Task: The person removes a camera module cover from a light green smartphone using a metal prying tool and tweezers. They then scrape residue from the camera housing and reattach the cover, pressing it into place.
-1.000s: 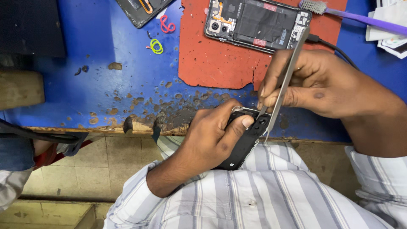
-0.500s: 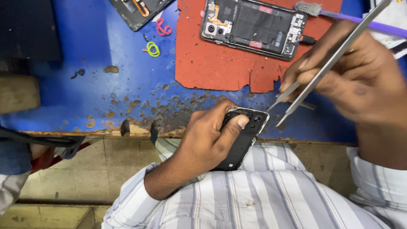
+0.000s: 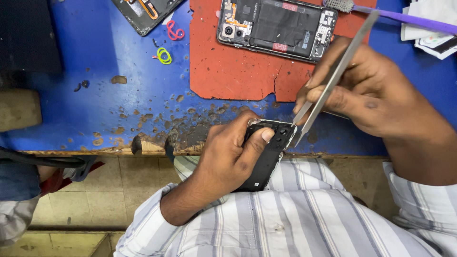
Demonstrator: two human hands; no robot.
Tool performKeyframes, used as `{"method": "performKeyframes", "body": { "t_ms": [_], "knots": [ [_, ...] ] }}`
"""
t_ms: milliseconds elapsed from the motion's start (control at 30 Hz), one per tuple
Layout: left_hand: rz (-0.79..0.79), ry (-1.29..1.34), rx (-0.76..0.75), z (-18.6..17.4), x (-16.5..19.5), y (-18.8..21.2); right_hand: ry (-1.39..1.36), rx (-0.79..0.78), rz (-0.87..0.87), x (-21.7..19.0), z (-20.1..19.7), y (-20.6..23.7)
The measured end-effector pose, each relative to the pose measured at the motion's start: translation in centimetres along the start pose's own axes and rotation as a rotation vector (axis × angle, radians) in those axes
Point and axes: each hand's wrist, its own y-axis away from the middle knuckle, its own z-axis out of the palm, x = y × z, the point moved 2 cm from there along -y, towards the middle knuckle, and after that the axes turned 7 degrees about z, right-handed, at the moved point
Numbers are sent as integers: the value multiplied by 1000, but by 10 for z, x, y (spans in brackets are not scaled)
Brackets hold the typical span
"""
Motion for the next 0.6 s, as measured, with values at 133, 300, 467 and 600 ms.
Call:
{"method": "performKeyframes", "body": {
  "t_ms": [133,300,467,600],
  "knots": [
    [5,30,7,-1,0,1,-28,-84,-19,5,-1,-7],
    [34,18,44,-1,3,1,-10,4,12,11,5,-4],
    [-11,0,33,-1,3,2,-16,2,51,15,7,-4],
    [15,-7,33,-1,3,3,-58,-26,74,19,7,-6]
  ]
}}
